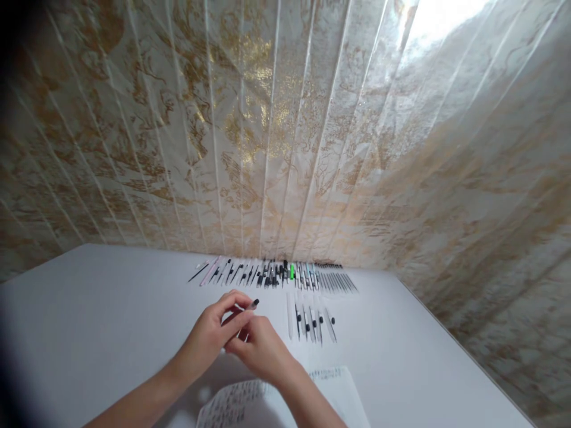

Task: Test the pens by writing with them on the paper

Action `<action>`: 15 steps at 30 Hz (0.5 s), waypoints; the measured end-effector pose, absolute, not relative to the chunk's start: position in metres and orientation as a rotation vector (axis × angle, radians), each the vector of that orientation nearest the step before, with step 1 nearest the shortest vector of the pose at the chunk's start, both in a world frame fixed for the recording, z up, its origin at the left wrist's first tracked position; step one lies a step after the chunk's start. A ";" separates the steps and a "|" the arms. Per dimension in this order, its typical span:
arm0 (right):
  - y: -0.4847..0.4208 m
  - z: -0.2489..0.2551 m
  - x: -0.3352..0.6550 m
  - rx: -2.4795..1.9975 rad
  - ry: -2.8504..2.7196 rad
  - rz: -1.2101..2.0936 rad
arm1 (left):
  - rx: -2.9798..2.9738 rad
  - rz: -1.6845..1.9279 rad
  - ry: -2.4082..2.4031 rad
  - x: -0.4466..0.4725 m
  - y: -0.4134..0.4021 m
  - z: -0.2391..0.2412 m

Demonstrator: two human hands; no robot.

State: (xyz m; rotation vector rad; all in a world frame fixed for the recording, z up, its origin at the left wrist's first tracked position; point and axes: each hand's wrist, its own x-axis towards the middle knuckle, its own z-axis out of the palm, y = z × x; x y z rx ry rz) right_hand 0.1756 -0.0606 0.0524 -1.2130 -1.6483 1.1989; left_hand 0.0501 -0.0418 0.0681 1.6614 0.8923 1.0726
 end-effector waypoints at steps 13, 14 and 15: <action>-0.134 0.099 0.220 -1.412 -1.431 1.094 | 2.351 0.726 0.845 0.067 -0.015 0.007; -0.141 0.088 0.215 -1.442 -1.436 1.068 | 2.400 0.706 0.827 0.071 -0.016 0.002; -0.147 0.075 0.210 -1.460 -1.448 1.049 | 2.432 0.696 0.811 0.073 -0.016 0.000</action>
